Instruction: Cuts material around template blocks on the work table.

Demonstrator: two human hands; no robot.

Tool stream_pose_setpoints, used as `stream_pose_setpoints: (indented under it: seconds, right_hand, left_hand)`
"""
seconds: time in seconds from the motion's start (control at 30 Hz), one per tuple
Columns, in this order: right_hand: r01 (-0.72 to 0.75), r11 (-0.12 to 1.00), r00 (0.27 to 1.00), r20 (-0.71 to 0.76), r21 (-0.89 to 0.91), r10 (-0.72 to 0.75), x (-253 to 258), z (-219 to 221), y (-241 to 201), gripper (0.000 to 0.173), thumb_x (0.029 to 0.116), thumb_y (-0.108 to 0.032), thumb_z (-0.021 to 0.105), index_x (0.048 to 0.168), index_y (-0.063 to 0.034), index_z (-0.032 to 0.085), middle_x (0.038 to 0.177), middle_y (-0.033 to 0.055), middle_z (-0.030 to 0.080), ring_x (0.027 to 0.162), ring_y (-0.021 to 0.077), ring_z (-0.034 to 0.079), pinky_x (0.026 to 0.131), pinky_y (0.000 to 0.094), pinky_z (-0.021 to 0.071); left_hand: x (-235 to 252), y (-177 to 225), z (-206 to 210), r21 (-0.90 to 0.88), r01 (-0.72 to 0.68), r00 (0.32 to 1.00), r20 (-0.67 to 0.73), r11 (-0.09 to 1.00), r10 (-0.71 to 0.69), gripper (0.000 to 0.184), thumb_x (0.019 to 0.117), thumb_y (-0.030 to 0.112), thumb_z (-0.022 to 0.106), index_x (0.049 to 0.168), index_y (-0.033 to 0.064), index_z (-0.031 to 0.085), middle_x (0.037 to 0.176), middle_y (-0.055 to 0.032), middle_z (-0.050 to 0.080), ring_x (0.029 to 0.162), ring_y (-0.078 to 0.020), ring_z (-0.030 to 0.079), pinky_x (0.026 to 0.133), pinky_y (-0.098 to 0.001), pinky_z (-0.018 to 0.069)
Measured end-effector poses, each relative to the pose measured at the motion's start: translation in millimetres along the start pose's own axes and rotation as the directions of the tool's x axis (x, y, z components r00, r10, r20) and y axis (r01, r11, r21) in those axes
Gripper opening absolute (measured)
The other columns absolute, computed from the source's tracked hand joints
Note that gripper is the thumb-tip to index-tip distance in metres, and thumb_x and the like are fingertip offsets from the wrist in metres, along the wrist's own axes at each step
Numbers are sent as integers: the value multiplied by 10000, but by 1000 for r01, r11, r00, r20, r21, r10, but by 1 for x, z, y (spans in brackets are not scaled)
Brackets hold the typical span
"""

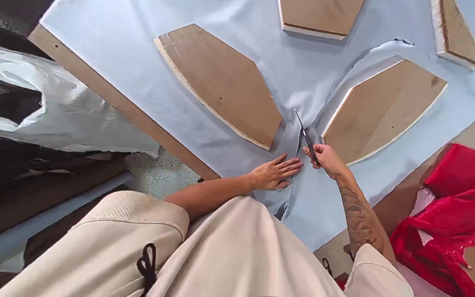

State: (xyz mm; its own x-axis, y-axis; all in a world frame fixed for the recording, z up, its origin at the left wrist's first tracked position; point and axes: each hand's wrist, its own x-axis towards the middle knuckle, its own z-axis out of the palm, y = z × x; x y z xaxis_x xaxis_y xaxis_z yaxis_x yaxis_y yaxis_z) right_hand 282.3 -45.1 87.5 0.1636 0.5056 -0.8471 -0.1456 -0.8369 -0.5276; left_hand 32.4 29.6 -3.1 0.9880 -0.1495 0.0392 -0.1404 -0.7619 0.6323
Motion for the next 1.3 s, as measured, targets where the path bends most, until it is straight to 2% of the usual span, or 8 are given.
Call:
stream_pose_setpoints:
  seconds: [0.23, 0.4, 0.5, 0.67, 0.93, 1.03, 1.2, 1.3]
  right_hand:
    - [-19, 994, 995, 95, -104, 29, 17, -16, -29, 464, 944, -577, 666, 950, -117, 609, 728, -32, 562, 579, 83, 543, 554, 261, 493]
    - [-33, 999, 994, 104, -44, 37, 22, -21, -49, 434, 944, -514, 704, 855, -102, 599, 667, -19, 569, 515, 86, 561, 509, 247, 524]
    - [-4, 988, 994, 104, -152, 20, 32, -10, -59, 510, 943, -616, 640, 862, -113, 609, 665, -22, 540, 533, 72, 515, 516, 235, 454]
    - [55, 988, 997, 63, -146, -46, 39, -17, -80, 498, 938, -525, 704, 754, -73, 603, 571, 12, 541, 471, 100, 534, 470, 245, 472]
    - [59, 987, 994, 98, -150, -45, 55, -12, -106, 423, 1027, -447, 604, 832, -71, 609, 629, 6, 566, 496, 90, 550, 486, 242, 493]
    - [48, 976, 993, 115, -210, -24, 70, -11, -104, 493, 973, -604, 603, 965, -111, 624, 692, -11, 562, 552, 82, 531, 522, 244, 463]
    - [56, 987, 994, 101, -153, -41, 77, -12, -121, 381, 1011, -450, 633, 927, -78, 635, 685, -1, 606, 518, 78, 558, 479, 222, 486]
    - [101, 969, 987, 148, -225, -69, 90, -5, -128, 518, 994, -571, 586, 886, -70, 659, 715, 0, 629, 614, 95, 600, 593, 267, 527]
  left_hand:
    - [5, -3, -3, -9, 24, 999, 42, 1000, -24, 646, 1083, 468, 341, 1630, 127, 292, 1723, -18, 197, 1600, -192, 91, 1294, -548, 61]
    - [8, -3, -5, 39, 29, 999, 39, 999, -31, 632, 1079, 472, 350, 1616, 139, 338, 1714, -8, 228, 1595, -190, 128, 1292, -542, 113]
    - [8, 0, -5, 68, 37, 998, 54, 997, -40, 633, 1073, 475, 357, 1612, 143, 349, 1707, -3, 249, 1593, -190, 141, 1290, -543, 117]
    - [10, -2, -5, 115, 36, 997, 63, 993, -44, 639, 1068, 491, 357, 1610, 152, 356, 1705, -1, 256, 1592, -190, 148, 1287, -554, 108]
    - [8, -3, -7, 60, 47, 997, 57, 997, -50, 629, 1075, 475, 352, 1618, 158, 334, 1710, -5, 243, 1593, -186, 139, 1291, -536, 102]
    - [5, -1, -4, -4, 39, 998, 40, 999, -39, 634, 1081, 467, 358, 1618, 132, 326, 1712, -29, 235, 1596, -203, 129, 1292, -549, 82]
    - [2, -7, 3, -43, 14, 1000, -26, 999, -16, 638, 1089, 456, 319, 1635, 129, 275, 1727, -36, 177, 1603, -216, 74, 1290, -558, 47]
    - [-1, -7, 5, -61, 2, 999, -41, 998, -4, 636, 1089, 448, 312, 1633, 121, 275, 1727, -49, 173, 1603, -223, 74, 1289, -555, 51]
